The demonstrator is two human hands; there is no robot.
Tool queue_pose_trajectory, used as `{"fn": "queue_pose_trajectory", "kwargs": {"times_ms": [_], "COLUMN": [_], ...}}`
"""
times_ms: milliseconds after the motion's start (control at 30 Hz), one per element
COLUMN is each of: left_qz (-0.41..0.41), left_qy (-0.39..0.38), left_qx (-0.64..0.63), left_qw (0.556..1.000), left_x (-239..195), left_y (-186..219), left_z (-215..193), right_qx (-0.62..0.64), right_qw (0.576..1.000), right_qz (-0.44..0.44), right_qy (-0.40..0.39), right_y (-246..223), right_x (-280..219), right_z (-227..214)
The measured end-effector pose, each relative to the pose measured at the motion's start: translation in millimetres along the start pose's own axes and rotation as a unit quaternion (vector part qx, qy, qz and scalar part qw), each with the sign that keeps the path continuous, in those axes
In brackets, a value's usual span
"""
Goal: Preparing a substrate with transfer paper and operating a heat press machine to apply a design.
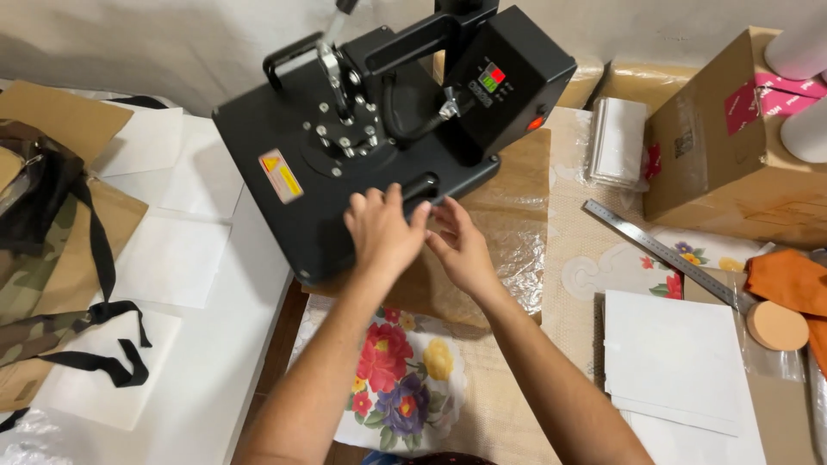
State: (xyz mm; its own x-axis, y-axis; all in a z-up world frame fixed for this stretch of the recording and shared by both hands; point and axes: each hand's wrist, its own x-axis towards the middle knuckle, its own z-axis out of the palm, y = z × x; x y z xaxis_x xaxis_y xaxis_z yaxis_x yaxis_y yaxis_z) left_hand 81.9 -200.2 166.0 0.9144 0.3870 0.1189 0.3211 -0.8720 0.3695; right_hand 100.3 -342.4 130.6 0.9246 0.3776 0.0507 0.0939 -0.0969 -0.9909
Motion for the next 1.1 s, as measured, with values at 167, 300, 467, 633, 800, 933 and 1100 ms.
{"fn": "queue_pose_trajectory", "kwargs": {"times_ms": [167,300,467,633,800,933,1100], "left_qz": [0.059,0.076,0.093,0.097,0.172,0.090,-0.066], "left_qy": [-0.094,-0.151,-0.232,-0.282,-0.340,-0.326,0.007], "left_qx": [-0.066,-0.111,-0.173,-0.226,-0.548,-0.572,-0.536], "left_qw": [0.992,0.979,0.953,0.927,0.745,0.748,0.842], "left_x": [-31,-39,-37,-20,-22,8,102], "left_y": [54,96,143,147,93,3,-133], "left_z": [10,26,10,55,2,-31,16], "right_qx": [-0.143,-0.074,-0.084,-0.095,-0.238,-0.310,-0.323], "right_qw": [0.989,0.995,0.992,0.988,0.966,0.946,0.943], "right_qz": [-0.002,0.030,-0.008,-0.041,-0.004,0.016,0.042], "right_qy": [0.021,0.067,0.098,0.116,0.098,0.093,0.075], "right_y": [-6,26,57,88,87,72,33], "right_x": [-18,-19,0,18,31,30,20], "right_z": [-17,-38,-78,-127,-163,-175,-169]}}
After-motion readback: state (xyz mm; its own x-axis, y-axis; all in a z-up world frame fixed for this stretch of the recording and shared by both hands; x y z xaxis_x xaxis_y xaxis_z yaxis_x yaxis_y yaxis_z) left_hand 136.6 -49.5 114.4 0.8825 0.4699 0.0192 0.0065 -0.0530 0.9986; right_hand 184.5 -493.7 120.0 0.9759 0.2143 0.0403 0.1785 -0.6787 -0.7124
